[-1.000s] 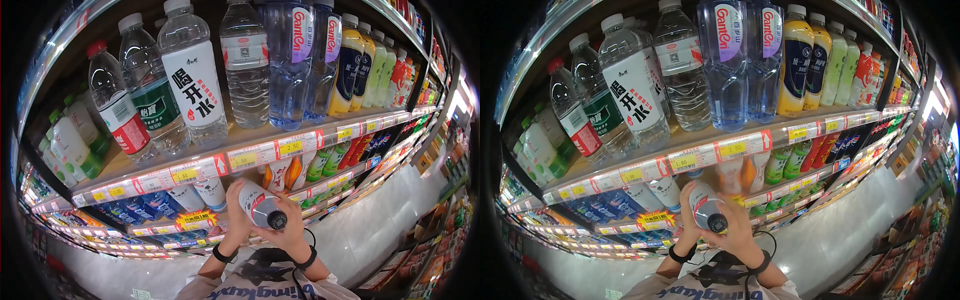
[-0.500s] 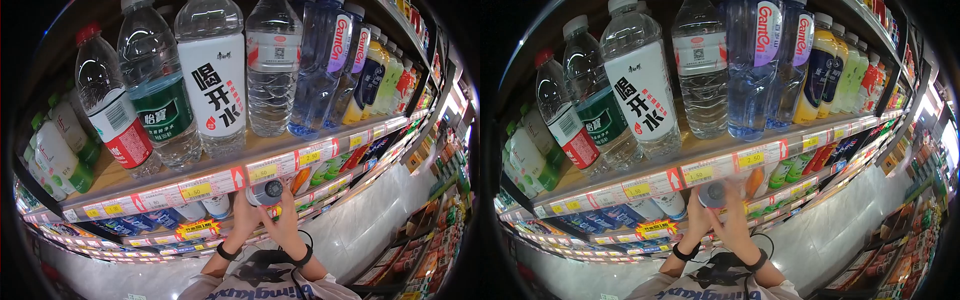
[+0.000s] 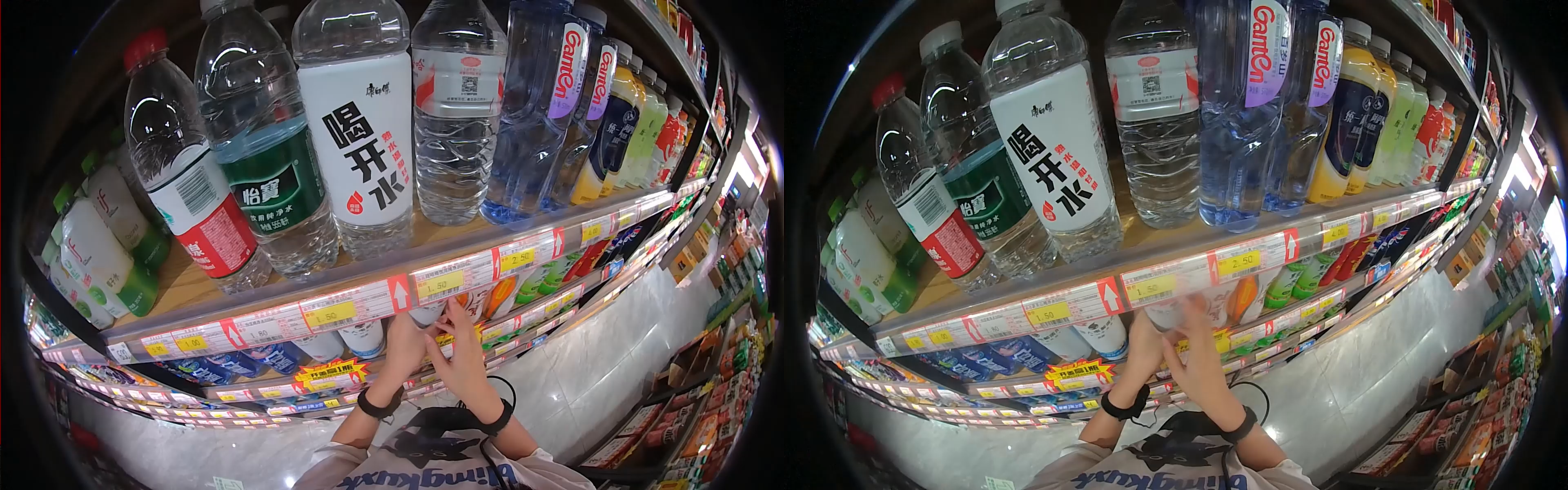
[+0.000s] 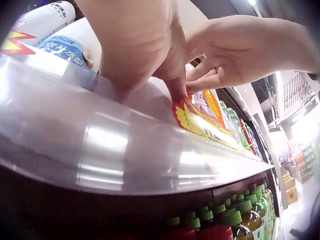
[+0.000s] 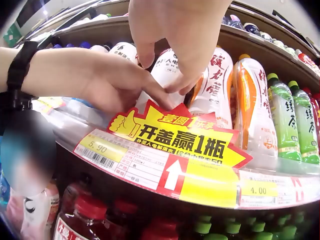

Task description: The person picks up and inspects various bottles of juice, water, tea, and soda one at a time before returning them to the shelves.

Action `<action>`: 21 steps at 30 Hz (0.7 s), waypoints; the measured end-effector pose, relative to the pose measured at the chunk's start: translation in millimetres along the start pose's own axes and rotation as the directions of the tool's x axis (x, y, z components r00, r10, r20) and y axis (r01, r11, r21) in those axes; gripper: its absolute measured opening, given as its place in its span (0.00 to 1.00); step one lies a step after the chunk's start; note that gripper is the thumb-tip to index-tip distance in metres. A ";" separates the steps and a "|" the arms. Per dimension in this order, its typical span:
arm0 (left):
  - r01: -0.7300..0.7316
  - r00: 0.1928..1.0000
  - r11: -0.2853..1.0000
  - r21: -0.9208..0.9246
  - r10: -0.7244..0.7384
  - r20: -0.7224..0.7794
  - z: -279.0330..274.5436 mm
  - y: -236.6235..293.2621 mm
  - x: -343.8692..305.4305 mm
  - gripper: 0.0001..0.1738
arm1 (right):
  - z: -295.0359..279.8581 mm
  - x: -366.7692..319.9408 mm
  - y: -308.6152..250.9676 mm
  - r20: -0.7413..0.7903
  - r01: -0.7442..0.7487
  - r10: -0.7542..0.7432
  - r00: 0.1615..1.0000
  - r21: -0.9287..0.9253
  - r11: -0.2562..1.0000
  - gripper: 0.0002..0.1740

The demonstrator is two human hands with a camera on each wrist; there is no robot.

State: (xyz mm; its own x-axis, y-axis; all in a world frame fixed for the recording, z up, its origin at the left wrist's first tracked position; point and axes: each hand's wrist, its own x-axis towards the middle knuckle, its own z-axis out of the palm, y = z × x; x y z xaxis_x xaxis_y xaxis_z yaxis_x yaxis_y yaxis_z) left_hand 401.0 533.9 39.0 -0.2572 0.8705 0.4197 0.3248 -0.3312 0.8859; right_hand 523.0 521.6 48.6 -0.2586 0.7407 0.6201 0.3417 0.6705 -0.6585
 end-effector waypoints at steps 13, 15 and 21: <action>0.047 0.999 0.992 0.119 -0.048 0.008 -4.2 -6.5 -13.8 0.36 | -4.1 -16.5 -3.8 0.097 0.014 -0.010 0.995 -0.042 0.999 0.27; -0.038 0.999 0.974 0.224 0.037 0.010 -12.0 -1.5 -20.3 0.41 | -7.1 -16.7 -8.9 0.094 0.042 -0.038 0.995 -0.036 0.998 0.26; -0.146 0.980 0.957 0.250 0.106 0.167 -40.2 11.2 -57.7 0.33 | 0.9 -20.2 -8.5 0.117 0.040 -0.040 0.992 -0.001 0.999 0.25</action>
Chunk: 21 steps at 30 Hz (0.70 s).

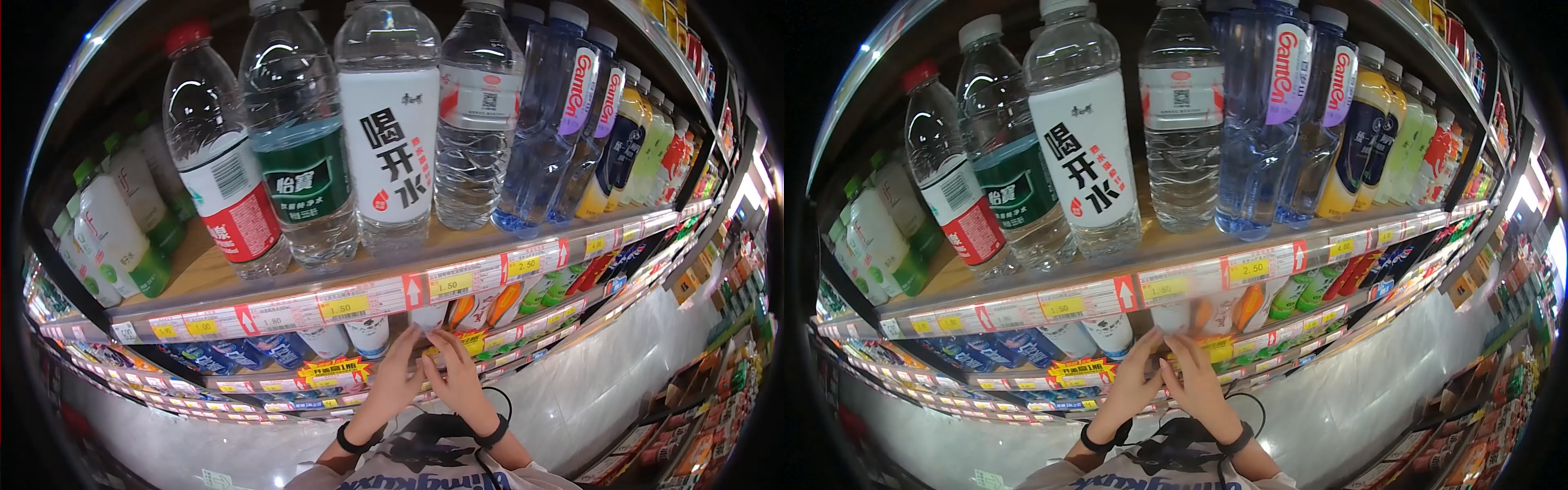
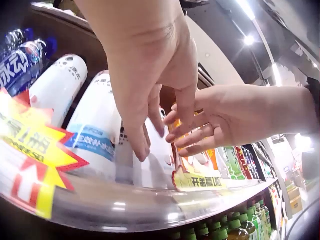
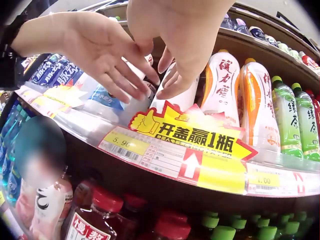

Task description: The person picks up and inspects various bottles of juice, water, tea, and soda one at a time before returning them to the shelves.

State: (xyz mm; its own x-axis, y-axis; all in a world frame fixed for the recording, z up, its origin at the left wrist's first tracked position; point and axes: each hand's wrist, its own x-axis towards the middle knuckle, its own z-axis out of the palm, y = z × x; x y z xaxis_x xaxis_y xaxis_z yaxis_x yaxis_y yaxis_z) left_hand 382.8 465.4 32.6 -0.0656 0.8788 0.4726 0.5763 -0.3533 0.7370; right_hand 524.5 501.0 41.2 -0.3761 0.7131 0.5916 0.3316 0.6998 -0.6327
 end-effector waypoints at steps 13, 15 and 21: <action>-0.038 0.944 0.996 0.086 0.064 -0.323 -49.9 9.1 -21.4 0.39 | 54.1 51.8 -14.7 0.168 -0.075 0.013 0.986 0.368 0.927 0.41; -0.035 0.955 0.998 0.042 0.046 -0.293 -45.6 -0.4 -25.4 0.42 | 61.8 63.0 -15.8 0.181 -0.152 0.083 0.980 0.409 0.900 0.44; 0.003 0.965 0.999 0.054 0.012 -0.263 -44.7 -13.5 -46.6 0.43 | 65.3 54.1 -12.7 0.097 -0.064 0.032 0.995 0.345 0.936 0.54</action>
State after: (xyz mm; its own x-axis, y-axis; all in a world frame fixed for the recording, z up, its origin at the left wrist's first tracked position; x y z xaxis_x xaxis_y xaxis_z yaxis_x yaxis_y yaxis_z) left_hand 341.7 414.9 22.2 -0.2713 0.7591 0.5917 0.6196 -0.3327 0.7109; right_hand 443.4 527.9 48.7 -0.4473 0.7278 0.5198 0.0358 0.5952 -0.8028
